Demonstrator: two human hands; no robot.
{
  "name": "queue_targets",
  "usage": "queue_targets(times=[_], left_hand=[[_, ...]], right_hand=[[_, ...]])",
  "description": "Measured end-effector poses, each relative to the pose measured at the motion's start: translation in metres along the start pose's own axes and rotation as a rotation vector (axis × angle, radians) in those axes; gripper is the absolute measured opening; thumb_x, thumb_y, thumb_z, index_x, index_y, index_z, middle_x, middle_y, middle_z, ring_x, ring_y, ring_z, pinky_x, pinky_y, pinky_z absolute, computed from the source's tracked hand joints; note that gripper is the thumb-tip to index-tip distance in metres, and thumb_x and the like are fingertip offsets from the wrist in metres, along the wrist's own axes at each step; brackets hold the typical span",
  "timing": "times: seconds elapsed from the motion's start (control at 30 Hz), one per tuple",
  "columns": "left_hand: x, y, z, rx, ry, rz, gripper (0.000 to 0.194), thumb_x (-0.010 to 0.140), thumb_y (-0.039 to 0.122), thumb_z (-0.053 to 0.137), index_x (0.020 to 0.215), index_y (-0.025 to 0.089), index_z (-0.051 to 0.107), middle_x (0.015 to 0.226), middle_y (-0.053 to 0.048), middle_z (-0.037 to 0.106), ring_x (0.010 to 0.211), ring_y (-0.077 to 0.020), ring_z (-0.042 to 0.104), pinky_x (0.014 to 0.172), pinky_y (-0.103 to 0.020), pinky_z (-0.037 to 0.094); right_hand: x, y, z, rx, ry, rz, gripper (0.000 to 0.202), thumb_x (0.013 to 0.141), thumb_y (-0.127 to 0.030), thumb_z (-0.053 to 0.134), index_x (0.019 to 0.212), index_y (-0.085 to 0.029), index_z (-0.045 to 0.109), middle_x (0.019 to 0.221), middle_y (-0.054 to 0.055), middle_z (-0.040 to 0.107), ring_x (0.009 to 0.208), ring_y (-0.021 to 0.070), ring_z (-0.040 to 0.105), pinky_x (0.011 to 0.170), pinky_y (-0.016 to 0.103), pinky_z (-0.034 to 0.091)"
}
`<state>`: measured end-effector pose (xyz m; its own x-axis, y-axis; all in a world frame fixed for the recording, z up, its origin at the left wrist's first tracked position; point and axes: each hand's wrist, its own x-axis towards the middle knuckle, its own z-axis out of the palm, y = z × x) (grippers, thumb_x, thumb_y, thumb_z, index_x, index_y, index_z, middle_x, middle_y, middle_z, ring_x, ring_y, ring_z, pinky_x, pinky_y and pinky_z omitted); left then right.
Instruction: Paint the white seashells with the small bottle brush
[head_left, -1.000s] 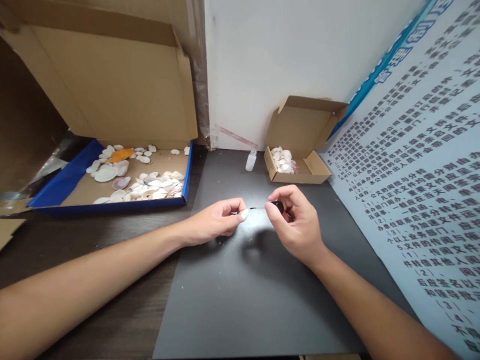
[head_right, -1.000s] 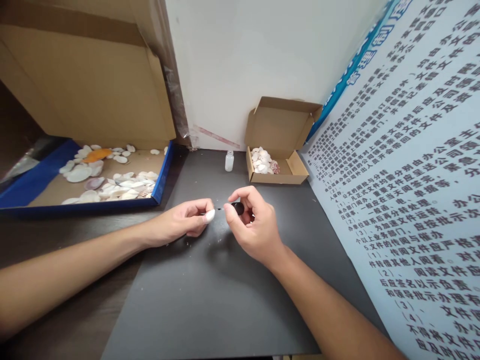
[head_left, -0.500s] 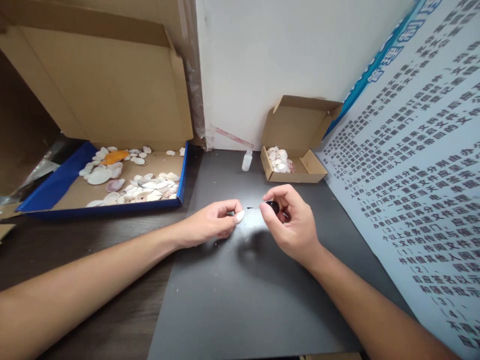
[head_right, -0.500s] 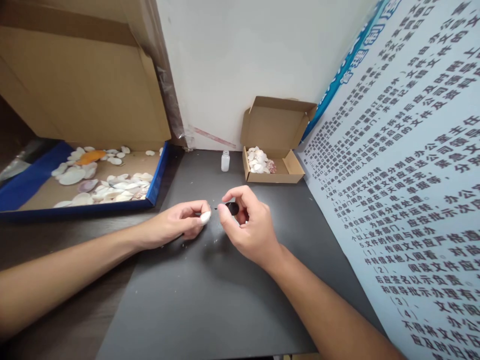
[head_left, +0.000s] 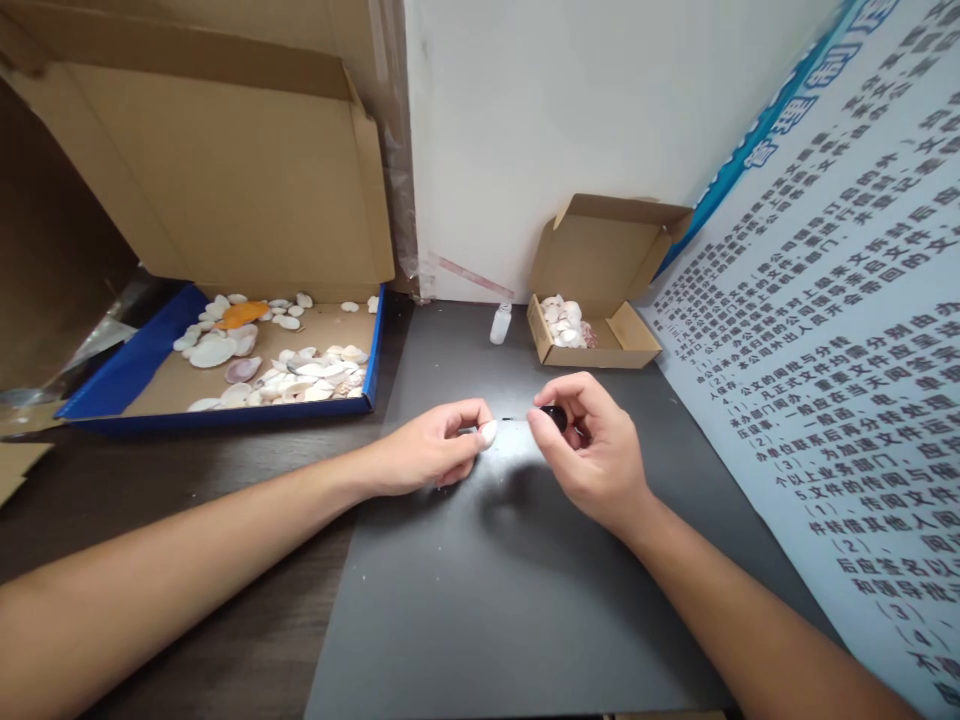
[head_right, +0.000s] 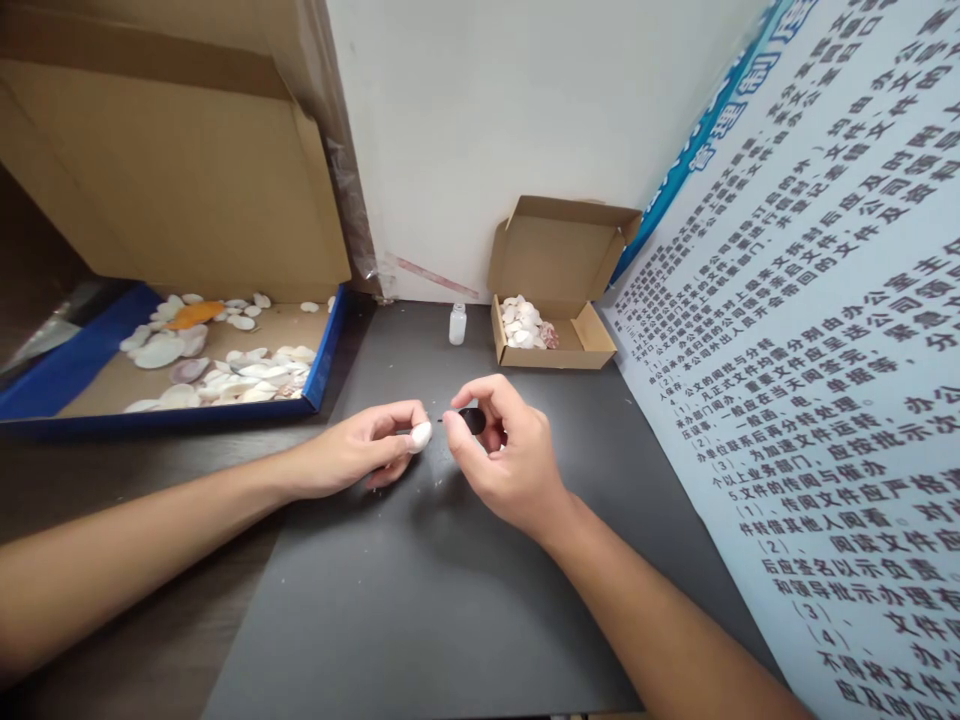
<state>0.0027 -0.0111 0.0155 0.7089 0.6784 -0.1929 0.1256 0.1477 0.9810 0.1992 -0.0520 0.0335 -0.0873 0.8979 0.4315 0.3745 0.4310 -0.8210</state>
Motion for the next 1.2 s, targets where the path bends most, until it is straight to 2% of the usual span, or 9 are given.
queue_targets(times=[0.27, 0.33, 0.43, 0.57, 0.7, 0.8, 0.97, 1.07, 1.2], left_hand=[[0.0008, 0.0016, -0.0003, -0.011, -0.019, -0.005, 0.024, 0.091, 0.039, 0.057, 0.083, 0.020, 0.045, 0.046, 0.008, 0.051, 0.038, -0.0067, 0.044, 0.043, -0.017, 0.031], [0.0014, 0.0018, -0.0014, -0.086, -0.027, -0.006, 0.022, 0.088, 0.036, 0.061, 0.082, 0.020, 0.047, 0.046, 0.008, 0.051, 0.037, -0.0069, 0.047, 0.042, -0.016, 0.031], [0.0025, 0.0021, -0.0045, -0.265, -0.007, -0.013, 0.022, 0.082, 0.033, 0.068, 0.083, 0.019, 0.051, 0.048, 0.009, 0.050, 0.036, -0.0067, 0.047, 0.038, -0.016, 0.033], [0.0030, 0.0033, -0.0081, -0.408, 0.015, -0.026, 0.020, 0.080, 0.029, 0.070, 0.080, 0.019, 0.053, 0.045, 0.009, 0.048, 0.034, -0.0071, 0.045, 0.036, -0.017, 0.039], [0.0033, 0.0035, -0.0095, -0.442, 0.008, -0.038, 0.017, 0.081, 0.029, 0.069, 0.080, 0.019, 0.056, 0.042, 0.008, 0.049, 0.033, -0.0070, 0.043, 0.035, -0.016, 0.040], [0.0035, 0.0032, -0.0098, -0.459, 0.007, -0.046, 0.016, 0.082, 0.029, 0.069, 0.079, 0.019, 0.057, 0.041, 0.007, 0.050, 0.033, -0.0070, 0.043, 0.035, -0.016, 0.040], [0.0032, 0.0029, -0.0094, -0.457, 0.008, -0.045, 0.016, 0.084, 0.029, 0.067, 0.079, 0.018, 0.057, 0.041, 0.007, 0.050, 0.033, -0.0067, 0.044, 0.035, -0.015, 0.040], [0.0031, 0.0028, -0.0091, -0.464, 0.019, -0.047, 0.017, 0.085, 0.028, 0.066, 0.077, 0.018, 0.055, 0.040, 0.007, 0.050, 0.032, -0.0065, 0.044, 0.035, -0.014, 0.040], [0.0033, 0.0027, -0.0091, -0.468, 0.026, -0.028, 0.016, 0.087, 0.028, 0.064, 0.079, 0.018, 0.056, 0.041, 0.007, 0.051, 0.033, -0.0062, 0.044, 0.036, -0.014, 0.040]], right_hand=[[0.0012, 0.0002, -0.0003, 0.001, -0.037, 0.035, 0.006, 0.091, -0.027, 0.056, 0.087, -0.023, 0.054, 0.056, -0.009, 0.033, 0.047, 0.0089, 0.031, 0.047, 0.024, 0.027], [0.0008, 0.0006, -0.0006, 0.034, -0.059, 0.051, 0.009, 0.093, -0.030, 0.053, 0.089, -0.023, 0.054, 0.057, -0.008, 0.035, 0.048, 0.0095, 0.033, 0.047, 0.024, 0.028], [0.0005, 0.0011, -0.0010, -0.043, 0.015, 0.041, 0.011, 0.092, -0.029, 0.055, 0.084, -0.022, 0.054, 0.055, -0.008, 0.033, 0.047, 0.0091, 0.031, 0.047, 0.025, 0.027], [0.0010, 0.0017, -0.0005, 0.066, 0.015, 0.053, 0.013, 0.096, -0.033, 0.050, 0.088, -0.023, 0.054, 0.056, -0.008, 0.035, 0.048, 0.0097, 0.032, 0.047, 0.025, 0.028], [0.0016, 0.0020, 0.0005, -0.015, 0.047, 0.044, 0.006, 0.089, -0.026, 0.060, 0.090, -0.023, 0.054, 0.055, -0.010, 0.032, 0.046, 0.0085, 0.029, 0.046, 0.024, 0.026], [0.0014, 0.0018, 0.0008, 0.071, 0.014, 0.046, 0.004, 0.092, -0.028, 0.055, 0.093, -0.024, 0.054, 0.057, -0.009, 0.034, 0.048, 0.0092, 0.032, 0.046, 0.024, 0.028], [0.0002, 0.0022, 0.0002, -0.019, 0.034, 0.021, 0.002, 0.091, -0.025, 0.056, 0.090, -0.023, 0.055, 0.057, -0.009, 0.034, 0.048, 0.0087, 0.031, 0.047, 0.024, 0.028], [-0.0002, 0.0015, 0.0000, 0.017, -0.016, 0.015, 0.006, 0.095, -0.025, 0.049, 0.094, -0.023, 0.055, 0.057, -0.008, 0.036, 0.049, 0.0094, 0.034, 0.048, 0.024, 0.030], [-0.0007, 0.0004, 0.0005, -0.102, 0.024, -0.021, 0.006, 0.088, -0.019, 0.058, 0.090, -0.023, 0.055, 0.056, -0.010, 0.033, 0.046, 0.0075, 0.031, 0.046, 0.023, 0.028]])
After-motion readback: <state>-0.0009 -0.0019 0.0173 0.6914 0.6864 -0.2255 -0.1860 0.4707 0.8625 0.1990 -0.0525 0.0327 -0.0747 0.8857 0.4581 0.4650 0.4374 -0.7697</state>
